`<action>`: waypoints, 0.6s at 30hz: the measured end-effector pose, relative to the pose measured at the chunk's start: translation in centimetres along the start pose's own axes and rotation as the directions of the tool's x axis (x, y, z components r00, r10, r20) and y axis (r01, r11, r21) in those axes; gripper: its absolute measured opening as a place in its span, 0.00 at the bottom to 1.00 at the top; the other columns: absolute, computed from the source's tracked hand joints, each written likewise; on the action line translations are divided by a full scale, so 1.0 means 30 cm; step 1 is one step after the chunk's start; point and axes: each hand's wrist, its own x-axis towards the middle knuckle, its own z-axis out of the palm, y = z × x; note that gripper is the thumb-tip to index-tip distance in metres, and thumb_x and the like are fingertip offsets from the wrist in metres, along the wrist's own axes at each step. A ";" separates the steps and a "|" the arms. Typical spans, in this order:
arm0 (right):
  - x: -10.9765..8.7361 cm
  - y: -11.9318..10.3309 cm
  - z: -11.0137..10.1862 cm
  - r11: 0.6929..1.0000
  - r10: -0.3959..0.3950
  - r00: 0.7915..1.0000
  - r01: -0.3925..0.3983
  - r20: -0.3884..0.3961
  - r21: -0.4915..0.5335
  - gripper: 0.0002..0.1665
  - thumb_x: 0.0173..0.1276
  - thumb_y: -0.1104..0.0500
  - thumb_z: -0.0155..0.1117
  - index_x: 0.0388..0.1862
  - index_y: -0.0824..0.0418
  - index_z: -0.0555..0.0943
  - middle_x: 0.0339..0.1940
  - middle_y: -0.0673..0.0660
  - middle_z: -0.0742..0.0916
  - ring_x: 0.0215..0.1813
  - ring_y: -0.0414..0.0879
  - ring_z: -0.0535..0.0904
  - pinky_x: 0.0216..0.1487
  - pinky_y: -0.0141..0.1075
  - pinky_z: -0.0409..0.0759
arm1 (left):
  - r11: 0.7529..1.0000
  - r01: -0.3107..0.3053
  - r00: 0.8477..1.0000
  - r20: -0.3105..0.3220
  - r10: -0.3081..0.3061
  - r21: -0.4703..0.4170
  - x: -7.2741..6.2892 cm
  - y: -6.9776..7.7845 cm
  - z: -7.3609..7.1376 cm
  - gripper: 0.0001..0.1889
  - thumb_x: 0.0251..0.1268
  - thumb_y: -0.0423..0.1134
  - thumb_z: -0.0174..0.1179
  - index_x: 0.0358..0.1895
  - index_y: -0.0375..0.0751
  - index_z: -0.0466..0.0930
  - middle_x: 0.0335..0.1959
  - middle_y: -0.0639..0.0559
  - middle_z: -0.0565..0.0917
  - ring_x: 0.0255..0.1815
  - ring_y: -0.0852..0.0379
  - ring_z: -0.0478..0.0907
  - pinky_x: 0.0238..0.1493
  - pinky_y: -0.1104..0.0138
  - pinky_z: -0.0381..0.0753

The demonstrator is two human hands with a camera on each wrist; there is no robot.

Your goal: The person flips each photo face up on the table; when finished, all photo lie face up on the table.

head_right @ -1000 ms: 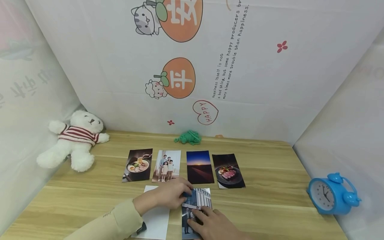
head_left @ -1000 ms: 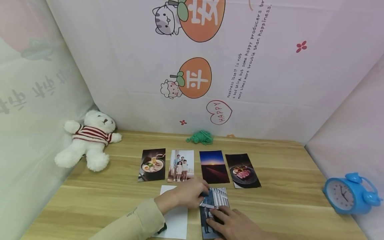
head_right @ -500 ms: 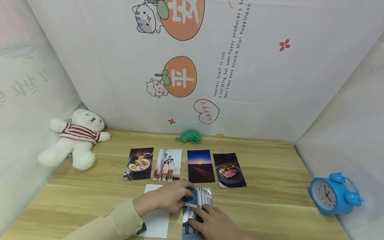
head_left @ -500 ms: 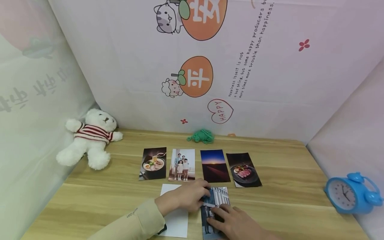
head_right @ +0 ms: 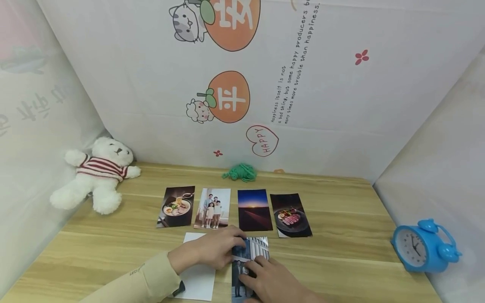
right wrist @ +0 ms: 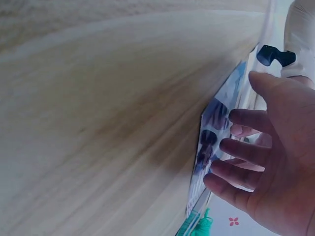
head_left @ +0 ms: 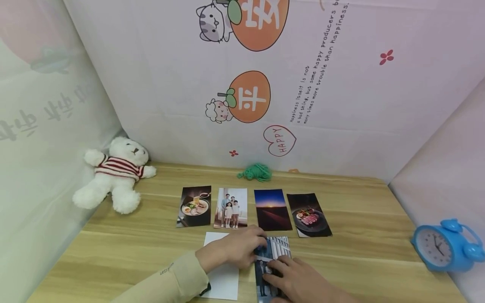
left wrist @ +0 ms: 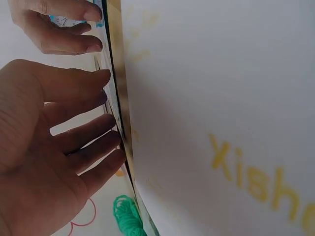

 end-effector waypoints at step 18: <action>0.166 -0.080 -0.037 0.994 -0.091 0.994 0.088 -0.059 -0.058 0.36 0.79 0.28 0.42 0.74 0.45 0.74 0.75 0.55 0.79 0.71 0.57 0.80 0.57 0.51 0.88 | 0.982 0.176 0.978 -0.100 -0.183 -0.075 -0.093 -0.097 -0.069 0.23 0.62 0.36 0.70 0.62 0.48 0.83 0.65 0.52 0.82 0.70 0.52 0.77 0.73 0.56 0.78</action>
